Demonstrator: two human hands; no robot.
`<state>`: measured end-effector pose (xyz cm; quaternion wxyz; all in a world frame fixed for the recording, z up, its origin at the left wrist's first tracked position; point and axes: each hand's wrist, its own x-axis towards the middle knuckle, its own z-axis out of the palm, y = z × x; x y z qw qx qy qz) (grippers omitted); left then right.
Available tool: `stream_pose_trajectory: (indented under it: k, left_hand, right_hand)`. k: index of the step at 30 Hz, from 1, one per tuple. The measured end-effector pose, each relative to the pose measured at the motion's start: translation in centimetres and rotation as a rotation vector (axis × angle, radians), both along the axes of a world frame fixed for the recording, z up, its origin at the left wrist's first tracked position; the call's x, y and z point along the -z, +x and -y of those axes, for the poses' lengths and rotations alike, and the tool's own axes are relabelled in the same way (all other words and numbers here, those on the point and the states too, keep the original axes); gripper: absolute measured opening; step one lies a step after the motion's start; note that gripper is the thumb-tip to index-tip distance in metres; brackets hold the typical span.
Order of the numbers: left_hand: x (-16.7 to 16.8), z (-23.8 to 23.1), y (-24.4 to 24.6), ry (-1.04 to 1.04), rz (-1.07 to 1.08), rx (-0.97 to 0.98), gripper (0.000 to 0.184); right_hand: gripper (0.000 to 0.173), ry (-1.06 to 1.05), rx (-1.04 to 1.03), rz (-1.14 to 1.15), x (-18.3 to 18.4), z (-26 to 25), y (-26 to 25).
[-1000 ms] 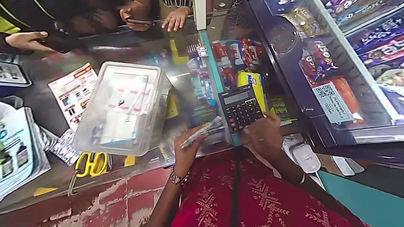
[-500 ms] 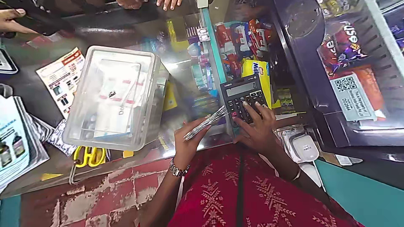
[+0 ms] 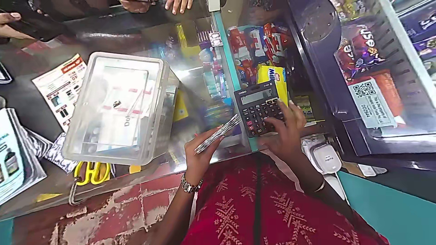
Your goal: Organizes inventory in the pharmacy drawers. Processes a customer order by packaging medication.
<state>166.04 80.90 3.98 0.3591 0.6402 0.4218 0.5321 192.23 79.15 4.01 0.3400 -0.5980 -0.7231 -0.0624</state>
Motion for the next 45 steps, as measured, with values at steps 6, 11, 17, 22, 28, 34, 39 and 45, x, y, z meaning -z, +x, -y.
stream_pose_trajectory:
  k: [6,11,17,22,28,34,39,45]
  left_hand:
    - [0.1,0.0,0.0,0.012,0.012,0.012,0.019]
    - [0.1,-0.1,0.0,0.016,0.027,0.015,0.018]
    - [0.0,0.0,0.0,-0.006,0.0,-0.006,0.017]
    - [-0.2,0.1,0.0,-0.033,-0.001,-0.023,0.017]
    - [-0.2,0.0,0.1,-0.021,0.0,-0.024,0.017]
    - [0.0,-0.2,0.0,-0.028,0.016,-0.018,0.017]
    - [0.0,-0.2,0.1,-0.026,0.012,-0.028,0.017]
    - [-0.2,-0.1,0.1,-0.037,0.007,-0.048,0.017]
  right_hand:
    - [0.069,-0.059,0.138,0.026,0.2,0.0,1.2]
    - [0.07,0.0,0.072,-0.013,0.4,0.6,0.1]
    - [0.061,-0.002,-0.052,0.023,1.1,0.9,-0.1]
    - [0.059,0.046,-0.011,-0.046,0.6,1.2,0.7]
    - [0.06,0.052,0.011,-0.059,1.1,1.6,1.6]
    - [0.062,0.045,-0.18,0.041,1.1,1.1,-0.9]
    - [0.064,0.004,-0.173,0.047,0.9,0.9,-1.1]
    - [0.071,-0.017,-0.102,0.06,-0.5,0.2,-1.1]
